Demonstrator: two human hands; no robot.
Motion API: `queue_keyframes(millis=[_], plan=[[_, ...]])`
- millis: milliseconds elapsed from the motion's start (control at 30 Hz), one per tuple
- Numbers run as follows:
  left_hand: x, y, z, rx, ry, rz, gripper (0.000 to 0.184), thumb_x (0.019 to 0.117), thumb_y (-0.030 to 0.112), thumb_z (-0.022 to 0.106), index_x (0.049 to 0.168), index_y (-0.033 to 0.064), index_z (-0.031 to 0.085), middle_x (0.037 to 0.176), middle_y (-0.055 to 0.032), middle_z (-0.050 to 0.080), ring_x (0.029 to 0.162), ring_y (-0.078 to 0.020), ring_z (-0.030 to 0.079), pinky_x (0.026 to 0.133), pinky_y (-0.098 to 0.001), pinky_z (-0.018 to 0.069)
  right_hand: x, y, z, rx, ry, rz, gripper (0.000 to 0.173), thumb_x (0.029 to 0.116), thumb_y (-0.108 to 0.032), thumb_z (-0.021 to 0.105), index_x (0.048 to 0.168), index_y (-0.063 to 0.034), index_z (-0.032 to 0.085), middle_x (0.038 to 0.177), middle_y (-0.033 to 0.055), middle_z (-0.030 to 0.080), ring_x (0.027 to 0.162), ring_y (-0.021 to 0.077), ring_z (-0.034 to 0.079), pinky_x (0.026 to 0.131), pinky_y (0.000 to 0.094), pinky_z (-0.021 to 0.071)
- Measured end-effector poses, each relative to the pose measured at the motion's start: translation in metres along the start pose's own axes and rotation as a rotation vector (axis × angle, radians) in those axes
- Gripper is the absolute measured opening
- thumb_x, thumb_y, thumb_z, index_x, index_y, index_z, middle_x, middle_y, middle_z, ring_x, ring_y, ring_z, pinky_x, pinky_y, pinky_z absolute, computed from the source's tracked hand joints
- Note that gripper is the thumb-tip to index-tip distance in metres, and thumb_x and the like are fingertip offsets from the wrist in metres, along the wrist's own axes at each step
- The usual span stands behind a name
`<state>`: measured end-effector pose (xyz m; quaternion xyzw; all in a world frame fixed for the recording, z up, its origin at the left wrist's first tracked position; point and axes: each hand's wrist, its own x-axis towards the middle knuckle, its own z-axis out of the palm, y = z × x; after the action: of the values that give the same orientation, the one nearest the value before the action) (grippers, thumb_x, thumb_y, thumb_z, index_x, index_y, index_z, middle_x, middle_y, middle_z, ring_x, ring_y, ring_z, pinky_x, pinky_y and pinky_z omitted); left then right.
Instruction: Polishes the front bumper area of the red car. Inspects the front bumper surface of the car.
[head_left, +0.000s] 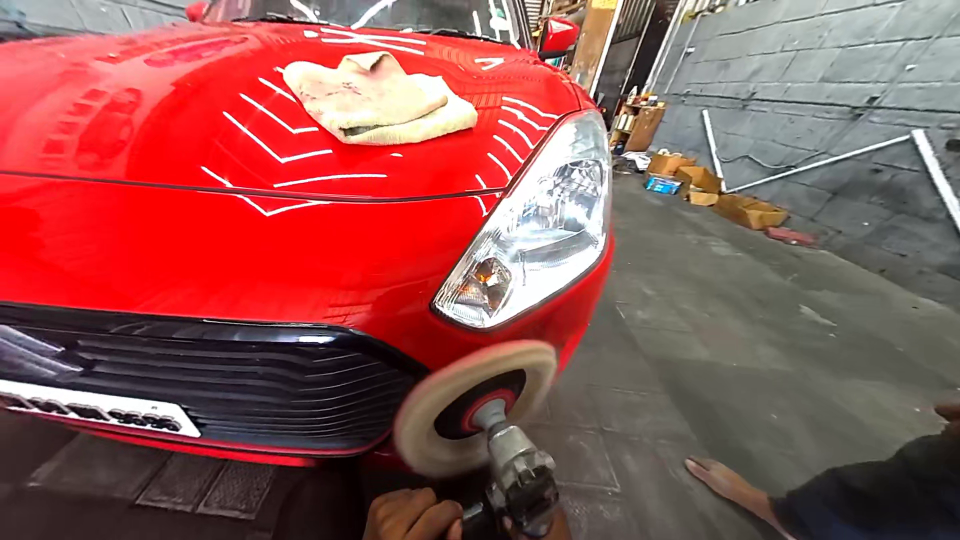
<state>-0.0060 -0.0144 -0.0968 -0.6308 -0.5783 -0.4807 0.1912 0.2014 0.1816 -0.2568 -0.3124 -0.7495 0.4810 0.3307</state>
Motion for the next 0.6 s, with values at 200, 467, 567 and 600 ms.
queue_keyframes(millis=[200,467,567,600], plan=[[0.042,-0.001,0.003,0.028,0.062,0.095,0.023,0.0979,0.031,0.057,0.092,0.0163,0.073,0.068,0.0034,0.067,0.061,-0.0084,0.064,0.056,-0.0262,0.0526,-0.018,-0.024,0.008,0.038,0.132,0.062,0.071,0.0698,-0.024,0.092,0.122,0.0108,0.059,0.106,0.0165,0.072,0.1,0.0154,0.071,0.096,0.0352,0.0577],[0.099,0.01,-0.03,-0.208,0.27,0.095,0.023,0.1058,0.031,0.052,0.099,0.0122,0.063,0.074,0.0013,0.064,0.063,-0.0048,0.061,0.057,-0.0212,0.0526,-0.031,-0.09,0.006,-0.079,0.358,-0.025,0.066,0.0656,-0.027,0.091,0.111,0.0129,0.064,0.095,0.0163,0.074,0.089,0.0145,0.073,0.087,0.0352,0.061],[0.121,0.007,-0.058,-0.226,0.344,0.026,0.018,0.1066,0.036,0.053,0.11,0.0187,0.058,0.076,0.0064,0.065,0.067,-0.003,0.067,0.062,-0.0214,0.0594,-0.014,-0.131,0.001,-0.141,0.392,-0.068,0.07,0.0623,-0.031,0.092,0.112,0.0107,0.065,0.093,0.0141,0.075,0.085,0.0134,0.073,0.084,0.0359,0.0615],[0.126,0.006,-0.066,-0.221,0.375,-0.004,0.019,0.1065,0.038,0.053,0.111,0.0206,0.057,0.075,0.0079,0.065,0.066,-0.0035,0.067,0.061,-0.0228,0.0601,-0.01,-0.143,-0.001,-0.154,0.4,-0.087,0.072,0.0607,-0.032,0.093,0.113,0.0091,0.065,0.092,0.0126,0.075,0.084,0.0123,0.073,0.082,0.0349,0.0619]])
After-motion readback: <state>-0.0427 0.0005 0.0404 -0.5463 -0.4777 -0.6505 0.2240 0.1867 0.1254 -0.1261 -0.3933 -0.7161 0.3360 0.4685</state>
